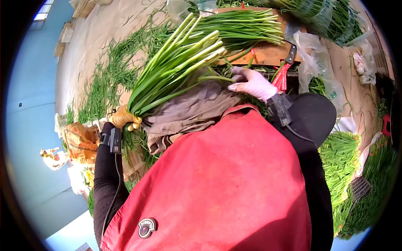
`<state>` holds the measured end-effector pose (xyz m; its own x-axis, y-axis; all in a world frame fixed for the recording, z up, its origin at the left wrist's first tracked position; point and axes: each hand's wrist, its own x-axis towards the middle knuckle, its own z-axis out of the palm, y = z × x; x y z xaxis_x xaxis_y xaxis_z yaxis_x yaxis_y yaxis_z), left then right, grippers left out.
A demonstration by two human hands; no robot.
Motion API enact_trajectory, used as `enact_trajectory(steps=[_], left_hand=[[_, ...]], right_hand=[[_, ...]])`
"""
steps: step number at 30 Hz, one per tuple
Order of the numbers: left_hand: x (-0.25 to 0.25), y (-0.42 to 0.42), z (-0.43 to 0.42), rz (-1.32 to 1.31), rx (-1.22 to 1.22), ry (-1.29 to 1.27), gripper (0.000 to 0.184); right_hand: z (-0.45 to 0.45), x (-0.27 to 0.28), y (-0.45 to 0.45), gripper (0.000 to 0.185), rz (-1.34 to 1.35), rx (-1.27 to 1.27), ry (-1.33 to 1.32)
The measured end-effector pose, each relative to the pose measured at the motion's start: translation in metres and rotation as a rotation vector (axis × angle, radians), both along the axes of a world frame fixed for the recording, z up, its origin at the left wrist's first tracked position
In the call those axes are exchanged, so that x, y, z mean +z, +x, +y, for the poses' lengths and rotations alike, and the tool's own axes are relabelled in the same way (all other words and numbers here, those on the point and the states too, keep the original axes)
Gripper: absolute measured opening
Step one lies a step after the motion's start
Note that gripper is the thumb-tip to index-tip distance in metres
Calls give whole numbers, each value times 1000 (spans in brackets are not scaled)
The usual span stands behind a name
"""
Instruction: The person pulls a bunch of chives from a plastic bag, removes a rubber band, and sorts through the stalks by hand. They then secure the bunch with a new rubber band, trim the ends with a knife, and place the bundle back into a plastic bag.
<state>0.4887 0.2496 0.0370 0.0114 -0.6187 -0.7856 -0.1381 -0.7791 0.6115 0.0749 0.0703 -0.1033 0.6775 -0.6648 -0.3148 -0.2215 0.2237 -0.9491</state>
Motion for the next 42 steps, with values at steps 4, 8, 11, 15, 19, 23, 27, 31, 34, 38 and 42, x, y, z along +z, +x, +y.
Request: enact_trajectory(steps=[4, 8, 11, 15, 19, 23, 27, 31, 34, 38, 42], left_hand=[[-4, 8, 6, -13, -10, 51, 25], [-5, 3, 6, -2, 7, 25, 28], [-5, 6, 8, 7, 20, 20, 29], [-12, 11, 7, 26, 8, 19, 30], [-10, 7, 8, 20, 12, 18, 31], [-9, 7, 6, 62, 25, 29, 35], [-12, 9, 9, 57, 32, 17, 40], [-15, 7, 10, 78, 52, -20, 41], [-16, 12, 12, 98, 52, -5, 41], [-15, 9, 12, 110, 51, -25, 40], [-5, -1, 9, 70, 28, -1, 42]], right_hand=[[1, -23, 7, 34, 10, -38, 237], [-16, -51, -20, 17, 279, -49, -196], [-23, -43, -38, 25, 592, 175, -291], [-14, -34, -13, 28, 159, -75, -99], [-21, 5, 28, 38, 71, -47, -38], [-18, 17, 66, 26, 336, 21, -290], [-30, -35, 21, 24, 735, 136, -518], [-22, -59, -28, 27, 827, 258, -426], [-19, -11, -21, 29, 502, -87, -328], [-4, 61, 12, 30, -76, -162, -62], [11, 84, 71, 36, -29, 98, 80]])
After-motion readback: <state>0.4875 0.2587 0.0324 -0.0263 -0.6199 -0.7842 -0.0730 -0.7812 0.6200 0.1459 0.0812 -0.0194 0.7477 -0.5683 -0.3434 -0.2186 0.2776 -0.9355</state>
